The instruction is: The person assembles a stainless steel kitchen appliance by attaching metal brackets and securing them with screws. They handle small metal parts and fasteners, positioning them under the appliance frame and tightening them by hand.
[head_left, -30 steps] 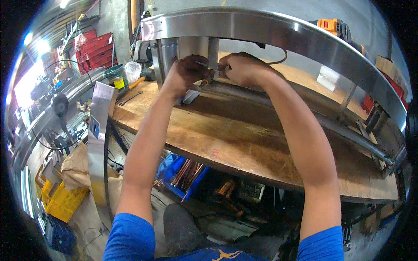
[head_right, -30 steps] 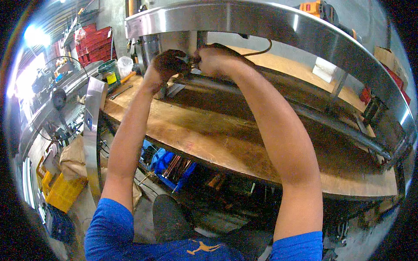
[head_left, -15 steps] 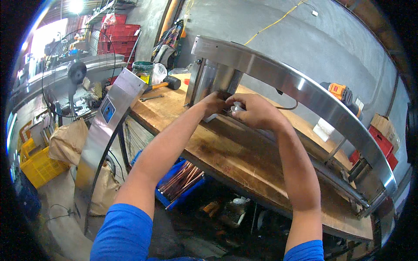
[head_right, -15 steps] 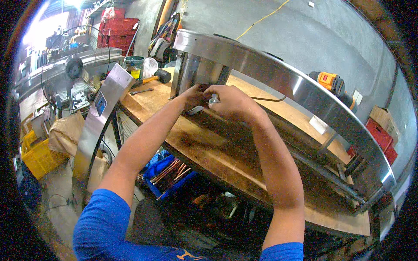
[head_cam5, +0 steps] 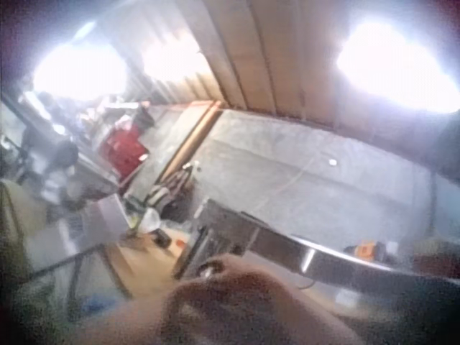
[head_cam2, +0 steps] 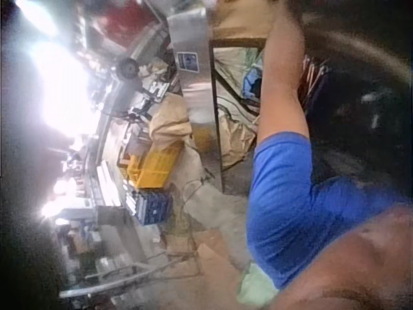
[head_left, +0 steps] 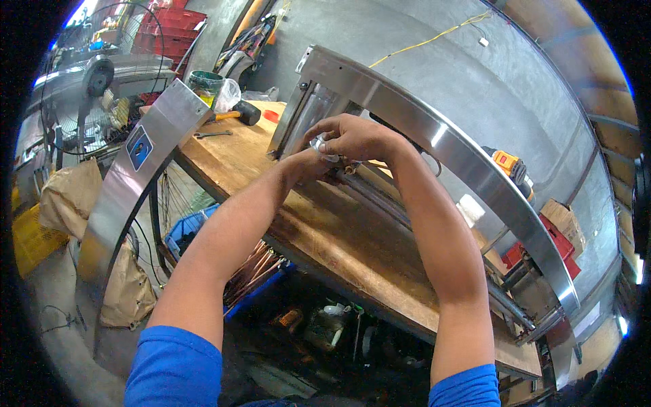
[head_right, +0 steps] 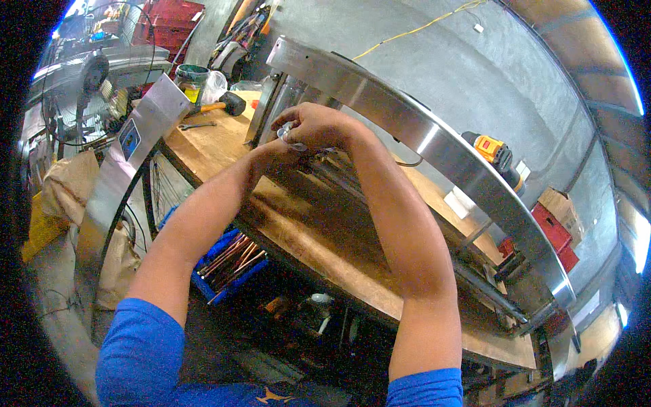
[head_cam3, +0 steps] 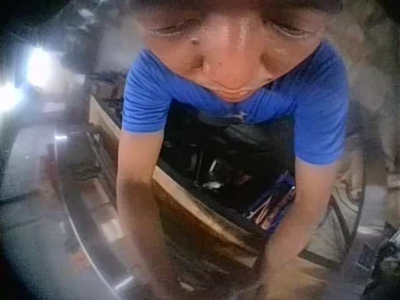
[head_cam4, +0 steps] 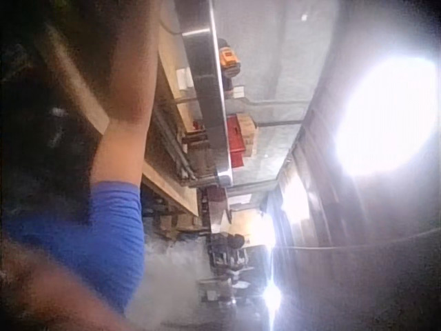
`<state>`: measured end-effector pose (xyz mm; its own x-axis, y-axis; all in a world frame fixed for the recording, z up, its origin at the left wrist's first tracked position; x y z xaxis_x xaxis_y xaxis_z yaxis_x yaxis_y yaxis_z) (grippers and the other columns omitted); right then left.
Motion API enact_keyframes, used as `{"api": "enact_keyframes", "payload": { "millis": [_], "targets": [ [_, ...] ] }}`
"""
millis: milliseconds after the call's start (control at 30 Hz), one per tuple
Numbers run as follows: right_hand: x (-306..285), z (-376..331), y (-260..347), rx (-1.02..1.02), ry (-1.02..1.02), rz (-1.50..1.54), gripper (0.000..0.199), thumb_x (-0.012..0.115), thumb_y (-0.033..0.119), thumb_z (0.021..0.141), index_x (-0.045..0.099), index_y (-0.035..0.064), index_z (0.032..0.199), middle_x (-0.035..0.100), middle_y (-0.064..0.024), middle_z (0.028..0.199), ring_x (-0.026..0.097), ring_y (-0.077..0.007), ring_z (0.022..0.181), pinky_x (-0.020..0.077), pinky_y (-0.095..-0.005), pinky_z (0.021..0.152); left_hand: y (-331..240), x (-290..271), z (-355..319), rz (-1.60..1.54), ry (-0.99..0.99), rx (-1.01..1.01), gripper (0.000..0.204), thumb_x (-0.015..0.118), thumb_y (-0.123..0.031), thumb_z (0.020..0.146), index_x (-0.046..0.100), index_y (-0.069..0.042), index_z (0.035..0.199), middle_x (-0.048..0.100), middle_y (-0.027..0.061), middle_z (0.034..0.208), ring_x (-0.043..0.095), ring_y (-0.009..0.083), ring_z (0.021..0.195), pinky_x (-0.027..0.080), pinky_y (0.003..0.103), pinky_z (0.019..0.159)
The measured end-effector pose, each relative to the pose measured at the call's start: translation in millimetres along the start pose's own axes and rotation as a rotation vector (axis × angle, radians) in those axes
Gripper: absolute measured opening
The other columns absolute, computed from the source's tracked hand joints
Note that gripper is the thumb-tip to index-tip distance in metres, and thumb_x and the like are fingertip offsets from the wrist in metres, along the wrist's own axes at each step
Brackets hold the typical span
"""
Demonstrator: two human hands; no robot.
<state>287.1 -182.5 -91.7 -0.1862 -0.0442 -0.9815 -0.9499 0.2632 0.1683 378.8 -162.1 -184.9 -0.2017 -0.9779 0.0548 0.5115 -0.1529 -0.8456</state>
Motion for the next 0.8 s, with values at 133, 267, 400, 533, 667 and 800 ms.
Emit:
{"api": "enact_keyframes", "payload": {
  "millis": [133,267,400,533,667,800],
  "targets": [
    [-4.3,8.9,-16.1,-0.025,-0.035,0.068,0.038,0.061,0.013,0.084,0.063,0.0072,0.122,0.066,-0.0111,0.115,0.060,-0.0207,0.106,0.0439,-0.0329,0.097,1.5,7.2,3.3,-0.007,0.074,0.022,0.030,0.062,-0.027,0.092,0.056,-0.012,0.118,0.061,0.0019,0.101,0.061,0.0159,0.083,0.052,0.036,0.076],
    [-10.3,9.6,-60.5,0.171,-0.150,0.133,0.035,0.063,0.020,0.089,0.063,0.0111,0.123,0.064,-0.0096,0.117,0.059,-0.0190,0.101,0.0476,-0.0325,0.085,21.4,13.9,0.2,-0.220,0.112,-0.238,0.032,0.057,-0.036,0.094,0.056,-0.014,0.118,0.062,0.0027,0.104,0.061,0.0178,0.088,0.051,0.037,0.078],
    [-7.8,18.5,-82.0,0.225,-0.186,0.218,0.035,0.063,0.023,0.089,0.063,0.0127,0.123,0.065,-0.0081,0.113,0.058,-0.0173,0.094,0.0478,-0.0314,0.071,33.2,20.1,-12.0,-0.082,0.172,-0.422,0.051,0.050,-0.053,0.092,0.056,-0.013,0.122,0.060,0.0082,0.120,0.062,0.0240,0.097,0.048,0.042,0.087],
    [-4.8,35.5,-87.5,0.213,-0.132,0.113,0.038,0.066,0.026,0.086,0.064,0.0096,0.120,0.067,-0.0086,0.112,0.060,-0.0202,0.098,0.0485,-0.0349,0.082,58.2,23.2,-20.8,-0.028,0.336,-0.651,0.077,0.042,-0.072,0.084,0.055,-0.008,0.124,0.057,0.0149,0.127,0.059,0.0303,0.105,0.044,0.046,0.093],
    [-1.7,50.2,-98.3,0.187,-0.074,-0.019,0.039,0.070,0.030,0.083,0.067,0.0083,0.116,0.069,-0.0102,0.110,0.062,-0.0229,0.100,0.0455,-0.0374,0.093,72.1,27.6,-14.7,-0.131,0.486,-0.632,0.091,0.039,-0.080,0.079,0.054,-0.004,0.126,0.056,0.0198,0.126,0.056,0.0335,0.109,0.042,0.047,0.094],
    [-8.0,56.8,-128.0,0.325,-0.153,-0.132,0.040,0.069,0.027,0.085,0.065,0.0073,0.119,0.066,-0.0111,0.116,0.059,-0.0206,0.109,0.0427,-0.0341,0.096,75.0,26.7,-11.9,-0.148,0.463,-0.619,0.094,0.039,-0.081,0.078,0.051,-0.004,0.130,0.056,0.0209,0.126,0.055,0.0343,0.111,0.042,0.048,0.094]
  ]
}}
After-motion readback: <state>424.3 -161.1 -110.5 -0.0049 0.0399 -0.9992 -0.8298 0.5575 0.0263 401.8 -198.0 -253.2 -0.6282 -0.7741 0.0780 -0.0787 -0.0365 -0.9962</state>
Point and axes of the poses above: each hand's wrist, its own z-axis towards the middle knuckle, its own x-axis out of the palm, y = z × x, the point moved 9 cm from there along z, towards the middle knuckle
